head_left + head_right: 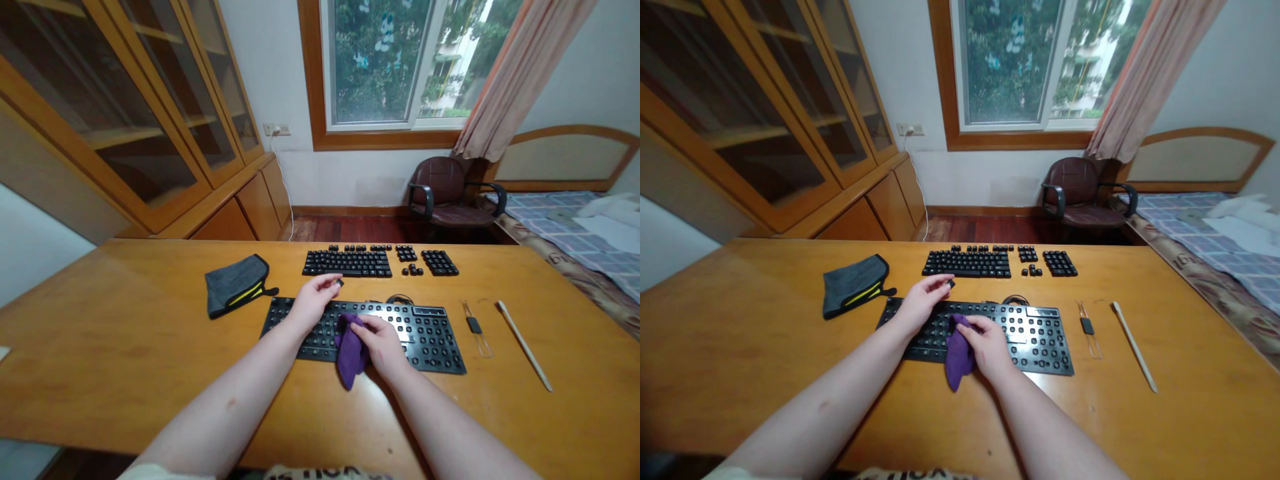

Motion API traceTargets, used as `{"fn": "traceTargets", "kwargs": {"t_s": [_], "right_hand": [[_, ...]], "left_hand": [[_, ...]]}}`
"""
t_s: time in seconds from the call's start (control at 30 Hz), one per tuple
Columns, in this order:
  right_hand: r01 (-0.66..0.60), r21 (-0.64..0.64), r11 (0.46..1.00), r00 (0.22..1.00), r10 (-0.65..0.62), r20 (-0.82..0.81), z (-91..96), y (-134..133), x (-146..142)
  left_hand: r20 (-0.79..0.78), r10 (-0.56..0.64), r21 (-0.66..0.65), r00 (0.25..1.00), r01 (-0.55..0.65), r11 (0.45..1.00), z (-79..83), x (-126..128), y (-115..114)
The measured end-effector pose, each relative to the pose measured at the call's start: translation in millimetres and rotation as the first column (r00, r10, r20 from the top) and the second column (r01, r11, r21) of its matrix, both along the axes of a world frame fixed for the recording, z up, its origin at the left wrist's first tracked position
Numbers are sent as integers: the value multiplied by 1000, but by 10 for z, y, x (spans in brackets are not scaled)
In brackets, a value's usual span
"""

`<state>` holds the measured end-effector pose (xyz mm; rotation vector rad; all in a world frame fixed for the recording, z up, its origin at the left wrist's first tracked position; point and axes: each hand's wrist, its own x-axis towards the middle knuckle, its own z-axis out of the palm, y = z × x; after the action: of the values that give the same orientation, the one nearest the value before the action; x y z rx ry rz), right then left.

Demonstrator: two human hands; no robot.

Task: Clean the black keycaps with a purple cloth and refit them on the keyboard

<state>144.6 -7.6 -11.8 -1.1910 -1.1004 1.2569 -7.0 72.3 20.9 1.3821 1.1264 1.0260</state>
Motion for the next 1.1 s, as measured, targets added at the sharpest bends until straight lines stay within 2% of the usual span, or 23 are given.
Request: {"fn": "traceTargets", "kwargs": {"t_s": [0.1, 0.23, 0.37, 0.47, 0.63, 0.83, 1.1], "right_hand": [[5, -6, 1000, 1000, -5, -29, 1, 5, -2], [26, -1, 1000, 999, -26, -45, 14, 11, -9], [77, -12, 997, 996, -77, -47, -9, 8, -7], [46, 20, 999, 999, -45, -26, -23, 1, 3], [-38, 107, 994, 998, 31, 62, 29, -3, 16], [-36, 141, 989, 995, 23, 92, 37, -24, 35], [-26, 68, 997, 999, 25, 23, 10, -28, 23]], "left_hand": [[36, 38, -41, 999, -37, 998, -62, -32, -360], [95, 90, -22, 991, -88, 996, -151, -22, -560], [137, 30, -11, 990, -29, 1000, -208, 27, -580], [157, 6, -48, 988, 2, 999, -227, 47, -581], [142, 40, -74, 989, -30, 997, -256, 32, -588], [122, 76, -37, 990, -72, 997, -282, 3, -581], [91, 64, -36, 994, -61, 997, -282, 5, -585]]}}
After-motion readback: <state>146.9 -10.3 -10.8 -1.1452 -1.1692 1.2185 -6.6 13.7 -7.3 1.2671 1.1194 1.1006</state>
